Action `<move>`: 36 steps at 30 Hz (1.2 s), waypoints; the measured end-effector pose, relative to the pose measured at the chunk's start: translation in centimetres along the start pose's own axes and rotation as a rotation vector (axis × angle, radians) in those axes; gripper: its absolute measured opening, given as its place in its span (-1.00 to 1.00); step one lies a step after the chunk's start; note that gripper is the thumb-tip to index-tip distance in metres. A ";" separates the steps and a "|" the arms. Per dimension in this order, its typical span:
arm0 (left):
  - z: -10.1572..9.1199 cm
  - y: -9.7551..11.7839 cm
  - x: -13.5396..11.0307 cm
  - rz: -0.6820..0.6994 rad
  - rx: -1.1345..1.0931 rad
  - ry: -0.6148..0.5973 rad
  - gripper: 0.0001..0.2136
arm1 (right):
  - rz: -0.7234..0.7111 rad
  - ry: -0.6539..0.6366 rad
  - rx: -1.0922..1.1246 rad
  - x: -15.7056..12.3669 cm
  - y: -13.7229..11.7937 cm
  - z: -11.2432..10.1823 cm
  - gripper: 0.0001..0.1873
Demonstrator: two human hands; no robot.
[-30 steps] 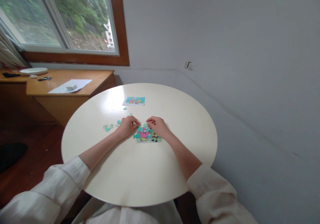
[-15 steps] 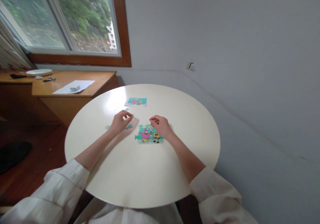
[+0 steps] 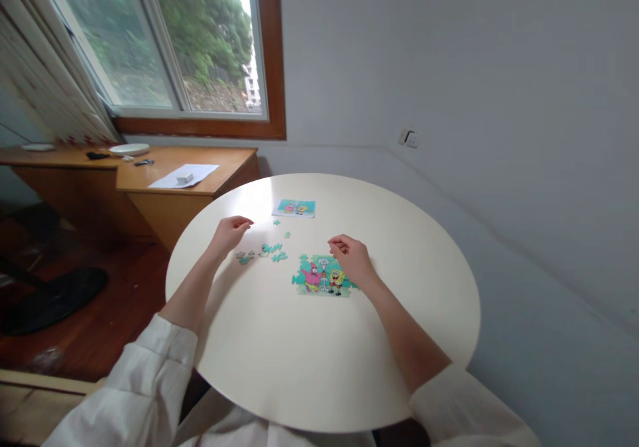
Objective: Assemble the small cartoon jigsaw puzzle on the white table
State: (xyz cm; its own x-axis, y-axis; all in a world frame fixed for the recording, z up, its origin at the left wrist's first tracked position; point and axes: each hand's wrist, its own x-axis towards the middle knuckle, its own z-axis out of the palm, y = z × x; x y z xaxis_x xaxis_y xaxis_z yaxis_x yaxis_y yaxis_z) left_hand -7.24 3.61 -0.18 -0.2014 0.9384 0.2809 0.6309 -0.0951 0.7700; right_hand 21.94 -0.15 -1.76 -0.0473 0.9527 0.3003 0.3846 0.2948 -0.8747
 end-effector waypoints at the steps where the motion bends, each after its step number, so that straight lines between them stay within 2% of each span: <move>1: -0.1 0.1 -0.1 -0.008 0.026 -0.032 -0.78 | -0.005 0.004 -0.008 0.0 0.1 -0.1 -0.79; 4: -0.2 0.7 -0.5 -0.022 0.108 -0.095 -0.78 | -0.022 0.019 -0.025 0.1 0.3 -0.3 -0.79; 7: 0.5 1.3 -0.9 0.018 0.175 -0.116 -0.77 | -0.028 0.027 -0.032 0.1 0.2 -0.4 -0.79; 10: 2.4 1.9 -1.4 0.164 0.255 -0.096 -0.76 | -0.031 0.030 -0.054 0.1 0.2 -0.4 -0.79; 14: 5.2 2.1 -2.1 0.349 0.412 -0.234 -0.73 | -0.042 0.026 -0.074 0.1 0.4 -0.3 -0.80; 17: 5.9 2.0 -2.4 0.421 0.452 -0.305 -0.78 | -0.047 0.032 -0.079 0.1 0.5 -0.2 -0.80; 24: 5.4 2.6 -2.5 0.405 0.409 -0.330 -0.83 | -0.027 0.025 -0.064 0.0 0.1 -0.2 -0.80; 30: 6.0 2.6 -2.8 0.327 0.491 -0.177 -0.75 | -0.021 0.007 -0.054 0.0 0.0 -0.2 -0.82; 36: 6.3 2.4 -2.7 0.304 0.471 -0.219 -0.79 | -0.024 -0.003 -0.056 0.0 -0.2 -0.2 -0.82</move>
State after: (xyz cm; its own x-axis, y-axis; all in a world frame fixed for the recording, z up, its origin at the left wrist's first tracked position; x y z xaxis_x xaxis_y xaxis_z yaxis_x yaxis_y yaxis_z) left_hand -0.48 2.94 -2.65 0.1673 0.9436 0.2857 0.9102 -0.2592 0.3229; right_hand 22.09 -0.25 -1.47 -0.0596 0.9456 0.3197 0.4342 0.3130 -0.8447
